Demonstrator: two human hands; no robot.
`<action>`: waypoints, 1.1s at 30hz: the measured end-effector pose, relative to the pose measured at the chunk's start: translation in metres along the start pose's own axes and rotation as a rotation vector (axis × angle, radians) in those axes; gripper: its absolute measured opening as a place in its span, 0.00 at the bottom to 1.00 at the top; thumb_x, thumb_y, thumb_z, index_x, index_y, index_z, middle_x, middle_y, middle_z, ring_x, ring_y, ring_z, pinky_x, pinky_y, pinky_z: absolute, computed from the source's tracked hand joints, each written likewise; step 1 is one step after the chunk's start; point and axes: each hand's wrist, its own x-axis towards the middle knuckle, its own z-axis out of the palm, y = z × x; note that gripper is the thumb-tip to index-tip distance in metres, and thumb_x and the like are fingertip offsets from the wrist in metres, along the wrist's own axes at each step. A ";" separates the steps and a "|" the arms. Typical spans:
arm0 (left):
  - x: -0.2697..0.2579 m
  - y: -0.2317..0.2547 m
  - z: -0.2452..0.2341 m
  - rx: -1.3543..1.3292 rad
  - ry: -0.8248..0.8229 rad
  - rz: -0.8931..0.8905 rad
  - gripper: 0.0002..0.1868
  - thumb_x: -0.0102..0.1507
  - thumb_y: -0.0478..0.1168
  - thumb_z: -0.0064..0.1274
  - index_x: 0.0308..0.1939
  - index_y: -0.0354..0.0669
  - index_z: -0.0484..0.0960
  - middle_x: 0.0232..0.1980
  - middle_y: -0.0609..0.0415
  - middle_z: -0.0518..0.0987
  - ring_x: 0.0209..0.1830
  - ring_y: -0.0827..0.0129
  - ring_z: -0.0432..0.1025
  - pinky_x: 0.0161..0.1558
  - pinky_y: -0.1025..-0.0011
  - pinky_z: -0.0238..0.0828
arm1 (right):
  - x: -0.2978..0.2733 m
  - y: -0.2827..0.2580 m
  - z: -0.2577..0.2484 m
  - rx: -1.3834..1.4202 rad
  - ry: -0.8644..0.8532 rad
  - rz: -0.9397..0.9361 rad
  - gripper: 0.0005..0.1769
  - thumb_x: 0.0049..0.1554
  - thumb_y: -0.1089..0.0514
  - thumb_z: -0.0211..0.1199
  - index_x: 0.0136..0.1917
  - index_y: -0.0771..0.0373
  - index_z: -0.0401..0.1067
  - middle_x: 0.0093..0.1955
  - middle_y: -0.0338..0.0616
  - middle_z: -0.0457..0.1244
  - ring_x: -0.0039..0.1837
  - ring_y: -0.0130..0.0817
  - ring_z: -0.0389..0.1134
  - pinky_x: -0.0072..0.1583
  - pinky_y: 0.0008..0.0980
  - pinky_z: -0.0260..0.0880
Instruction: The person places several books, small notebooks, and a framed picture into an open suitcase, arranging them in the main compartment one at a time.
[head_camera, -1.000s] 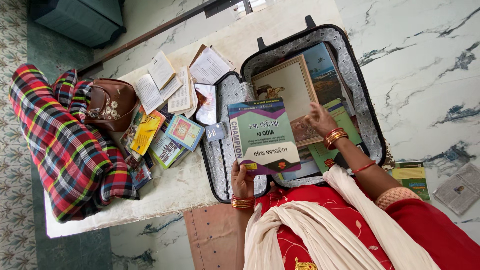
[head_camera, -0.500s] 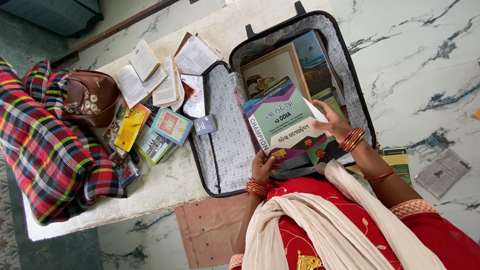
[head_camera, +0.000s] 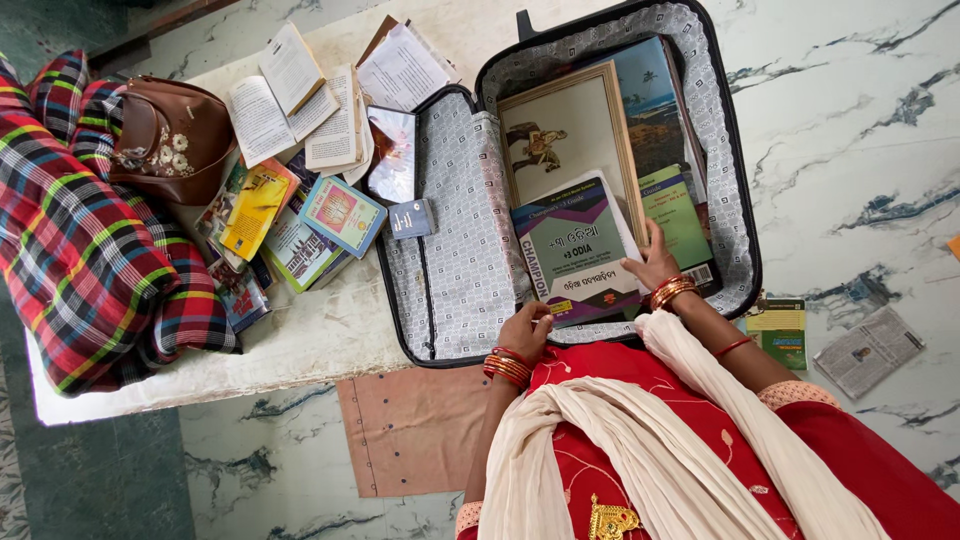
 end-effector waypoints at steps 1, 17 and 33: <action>0.002 0.002 0.000 0.038 0.009 0.014 0.12 0.65 0.43 0.53 0.49 0.43 0.81 0.42 0.49 0.86 0.38 0.63 0.83 0.42 0.64 0.78 | 0.009 0.002 -0.001 -0.050 0.009 -0.019 0.58 0.51 0.53 0.70 0.84 0.50 0.37 0.62 0.63 0.68 0.59 0.52 0.74 0.62 0.46 0.73; 0.015 0.003 0.003 0.098 -0.008 0.013 0.13 0.66 0.44 0.52 0.51 0.42 0.80 0.44 0.49 0.86 0.36 0.61 0.83 0.42 0.63 0.78 | -0.012 0.004 -0.022 -0.699 -0.156 -0.121 0.56 0.53 0.51 0.66 0.82 0.64 0.35 0.49 0.70 0.69 0.52 0.62 0.73 0.59 0.52 0.74; 0.015 -0.002 0.008 0.163 0.045 0.056 0.16 0.66 0.48 0.52 0.51 0.43 0.82 0.44 0.49 0.86 0.44 0.53 0.80 0.49 0.59 0.75 | 0.047 -0.024 -0.038 -0.136 0.135 -0.110 0.17 0.68 0.51 0.52 0.54 0.65 0.76 0.47 0.59 0.70 0.46 0.51 0.72 0.52 0.47 0.71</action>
